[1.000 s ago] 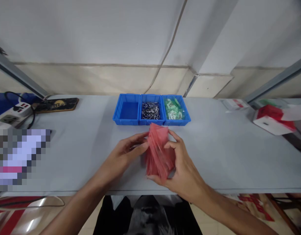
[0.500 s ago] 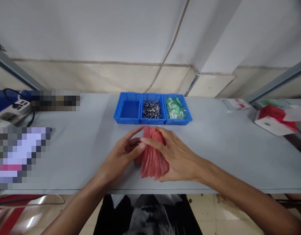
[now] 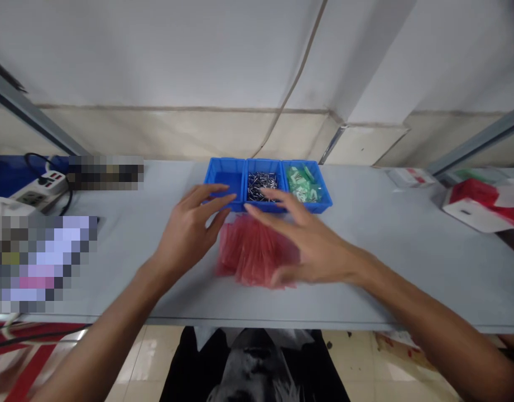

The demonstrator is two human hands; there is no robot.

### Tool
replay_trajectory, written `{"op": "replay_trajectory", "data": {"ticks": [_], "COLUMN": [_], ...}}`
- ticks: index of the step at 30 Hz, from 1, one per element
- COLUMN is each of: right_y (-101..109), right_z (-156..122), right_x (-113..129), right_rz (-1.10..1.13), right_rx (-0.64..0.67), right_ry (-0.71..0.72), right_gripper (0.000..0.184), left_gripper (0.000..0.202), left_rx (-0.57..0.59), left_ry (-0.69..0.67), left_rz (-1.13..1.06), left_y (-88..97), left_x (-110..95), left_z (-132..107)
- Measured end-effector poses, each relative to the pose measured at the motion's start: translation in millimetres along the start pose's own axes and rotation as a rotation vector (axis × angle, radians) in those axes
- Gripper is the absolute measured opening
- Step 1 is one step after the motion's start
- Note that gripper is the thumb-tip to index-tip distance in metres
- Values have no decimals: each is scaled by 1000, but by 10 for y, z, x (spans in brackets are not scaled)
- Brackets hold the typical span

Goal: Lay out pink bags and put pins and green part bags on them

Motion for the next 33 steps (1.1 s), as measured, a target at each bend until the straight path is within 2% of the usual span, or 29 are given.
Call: {"op": "replay_trajectory", "data": {"ticks": [2,3,6,10,14,18,28,31,33], "right_y": [152,151,-31,-103,-90,-75,-125,-107,-31], "right_z": [5,10,52,43,51,62,22,-2,-31], "right_x": [-311,-455,-708,-775,-739,-761,-750,-729,-633], "right_rz": [-106,-175,-193,-169,-169,-113,-78,-92,-112], "right_rx": [-210,-250,-214,-277,-297,-387,-462,-487,-510], "right_ry": [-104,-128,-19,41,66,103,58,29,6], "right_gripper": [54,44,34,27,24,23,22,21,21], "left_gripper": [28,27,24,30,33,33,35,35,34], "left_rx": [142,204,346,380,357,314,301,283,244], "left_ry": [-117,-157,-203,-228,-254,-245,-214,-239,-268], "left_rz": [38,67,124,76,40,55,3,38,65], "left_y": [-169,-260,-490,-561,-529,-515,-565,-547,-443], "left_x": [60,116,327,456,453,468,552,477,335], "left_z": [219,300,406,341,268,269,256,266,260]}}
Point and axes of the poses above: each hand's wrist, its own z-axis towards the middle knuckle, its own y-axis out of the back of the hand, x = y × z, the point moved 7 cm from there along z, towards the middle knuckle, and after that the axes turned 14 degrees about -z, right-handed, at the moved point
